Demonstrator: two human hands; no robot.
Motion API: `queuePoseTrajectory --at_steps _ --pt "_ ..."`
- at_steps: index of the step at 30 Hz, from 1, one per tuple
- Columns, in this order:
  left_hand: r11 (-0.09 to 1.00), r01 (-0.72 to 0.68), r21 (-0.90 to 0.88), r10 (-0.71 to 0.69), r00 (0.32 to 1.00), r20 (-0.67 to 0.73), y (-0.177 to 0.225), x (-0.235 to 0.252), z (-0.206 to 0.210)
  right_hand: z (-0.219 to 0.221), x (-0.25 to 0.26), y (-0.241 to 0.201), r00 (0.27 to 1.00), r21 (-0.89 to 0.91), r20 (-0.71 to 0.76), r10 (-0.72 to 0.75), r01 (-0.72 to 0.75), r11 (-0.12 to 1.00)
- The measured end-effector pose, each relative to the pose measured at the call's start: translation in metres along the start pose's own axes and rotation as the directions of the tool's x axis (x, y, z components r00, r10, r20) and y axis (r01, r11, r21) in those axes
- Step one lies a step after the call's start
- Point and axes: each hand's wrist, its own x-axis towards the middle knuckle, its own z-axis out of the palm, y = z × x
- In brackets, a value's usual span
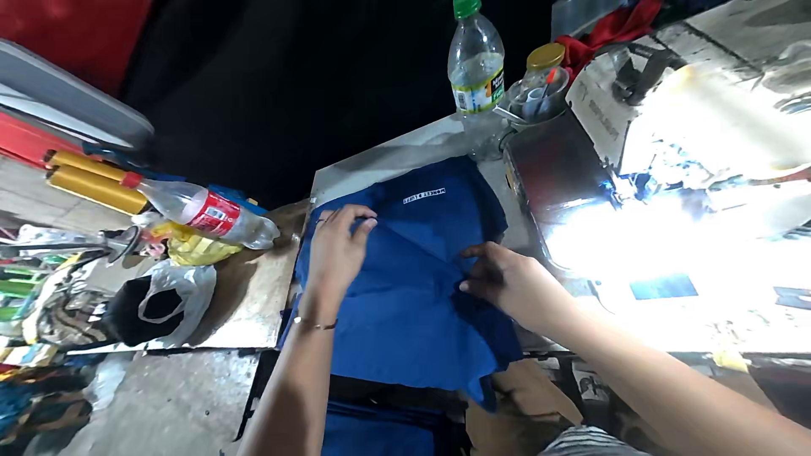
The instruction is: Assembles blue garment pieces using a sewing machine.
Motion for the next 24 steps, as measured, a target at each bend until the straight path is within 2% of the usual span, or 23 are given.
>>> queuePoseTrajectory --at_steps 1,2,3,5,7,8,9,10,12,13,15,20,24 --pt "0.998 -0.051 0.026 0.048 0.993 0.108 0.003 0.000 0.008 0.003 0.001 0.001 1.000 -0.025 0.004 -0.023 0.023 0.999" --pt "0.993 -0.112 -0.036 0.117 0.967 0.226 0.010 0.000 0.017 0.004 0.002 0.002 0.999 -0.039 0.019 -0.042 0.043 0.998" --pt "0.974 -0.151 -0.171 0.203 0.918 0.340 0.018 -0.002 0.026 0.004 0.002 0.001 0.997 -0.049 0.045 -0.056 0.059 0.997" --pt "0.909 -0.087 -0.406 0.329 0.748 0.576 0.034 -0.004 0.037 0.004 -0.001 -0.001 0.993 -0.017 0.060 -0.106 0.107 0.994" --pt "0.901 0.066 -0.430 0.317 0.576 0.754 0.044 0.000 0.040 0.004 -0.007 -0.001 0.993 0.026 0.024 -0.116 0.116 0.993" --pt "0.902 0.098 -0.420 0.311 0.525 0.792 0.045 0.003 0.039 0.006 -0.011 0.001 0.994 0.060 -0.006 -0.113 0.113 0.992" --pt "0.904 0.098 -0.417 0.313 0.515 0.798 0.044 0.005 0.038 0.010 -0.015 0.004 0.993 0.111 -0.036 -0.111 0.114 0.987" --pt "0.903 0.082 -0.422 0.323 0.519 0.792 0.044 0.007 0.034 0.015 -0.021 0.008 0.994 0.163 -0.034 -0.105 0.109 0.981" --pt "0.895 0.076 -0.440 0.330 0.552 0.766 0.045 0.007 0.025 0.021 -0.031 0.018 0.994 0.238 0.096 -0.060 0.036 0.970" --pt "0.890 0.083 -0.449 0.324 0.577 0.749 0.047 0.005 0.020 0.024 -0.035 0.021 0.984 0.255 0.170 -0.048 0.003 0.967" --pt "0.891 0.078 -0.446 0.307 0.621 0.721 0.047 0.003 0.012 0.026 -0.043 0.022 0.974 0.259 0.225 -0.018 -0.042 0.965" --pt "0.882 0.044 -0.468 0.306 0.703 0.642 0.053 0.009 0.002 0.013 -0.058 0.018 0.990 0.225 0.144 0.007 -0.039 0.974" --pt "0.866 -0.028 -0.499 0.340 0.765 0.547 0.085 0.025 0.008 -0.018 -0.073 0.004 0.999 0.195 0.043 0.023 -0.031 0.980"
